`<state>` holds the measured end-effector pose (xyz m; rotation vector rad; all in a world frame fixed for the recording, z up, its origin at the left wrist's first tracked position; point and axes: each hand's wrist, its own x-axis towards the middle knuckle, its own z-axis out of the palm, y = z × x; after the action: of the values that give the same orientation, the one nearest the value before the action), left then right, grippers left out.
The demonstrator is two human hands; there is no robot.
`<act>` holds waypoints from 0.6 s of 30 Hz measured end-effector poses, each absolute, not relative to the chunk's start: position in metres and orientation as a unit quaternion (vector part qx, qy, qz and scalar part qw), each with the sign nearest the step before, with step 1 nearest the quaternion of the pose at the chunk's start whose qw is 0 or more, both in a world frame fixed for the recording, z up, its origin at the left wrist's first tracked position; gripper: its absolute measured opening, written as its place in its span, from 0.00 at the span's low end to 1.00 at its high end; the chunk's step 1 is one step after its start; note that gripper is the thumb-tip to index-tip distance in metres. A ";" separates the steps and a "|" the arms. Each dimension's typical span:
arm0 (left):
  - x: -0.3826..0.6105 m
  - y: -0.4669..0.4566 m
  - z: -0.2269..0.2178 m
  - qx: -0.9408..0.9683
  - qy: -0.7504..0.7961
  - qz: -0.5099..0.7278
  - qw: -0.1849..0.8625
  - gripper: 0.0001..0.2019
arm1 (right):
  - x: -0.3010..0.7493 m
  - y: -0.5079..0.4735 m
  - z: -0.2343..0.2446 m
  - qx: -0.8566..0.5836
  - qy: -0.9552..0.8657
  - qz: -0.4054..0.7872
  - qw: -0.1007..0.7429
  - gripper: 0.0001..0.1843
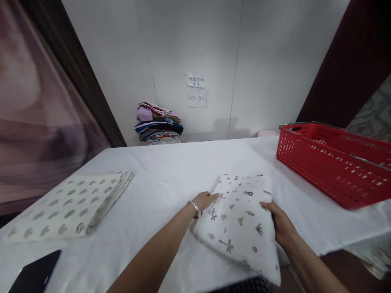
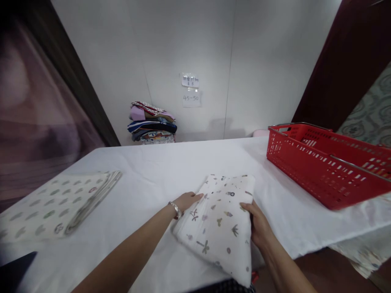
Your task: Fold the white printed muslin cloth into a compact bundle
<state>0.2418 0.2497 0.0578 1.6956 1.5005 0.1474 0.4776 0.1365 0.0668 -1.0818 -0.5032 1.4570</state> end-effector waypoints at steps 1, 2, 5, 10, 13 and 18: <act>0.242 0.247 0.056 0.678 0.600 0.072 0.418 0.38 | 0.476 0.140 0.073 -0.462 -0.234 0.622 0.588 0.33; 0.242 0.245 0.054 0.678 0.601 0.084 0.414 0.38 | 0.473 0.144 0.080 -0.459 -0.254 0.616 0.588 0.33; 0.241 0.238 0.052 0.667 0.604 0.128 0.418 0.40 | 0.461 0.157 0.103 -0.450 -0.315 0.603 0.578 0.33; 0.227 0.228 0.054 0.574 0.578 0.205 0.543 0.40 | 0.431 0.172 0.143 -0.418 -0.386 0.615 0.546 0.31; 0.212 0.221 0.051 0.449 0.459 0.248 0.725 0.43 | 0.412 0.177 0.165 -0.387 -0.413 0.632 0.530 0.29; 0.178 0.211 0.045 0.295 0.183 0.316 0.883 0.41 | 0.395 0.182 0.180 -0.323 -0.420 0.670 0.519 0.29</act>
<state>0.1777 0.2110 0.0449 0.6151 0.3803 0.6571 0.3950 0.1822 0.1801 -0.7754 -1.0069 1.6077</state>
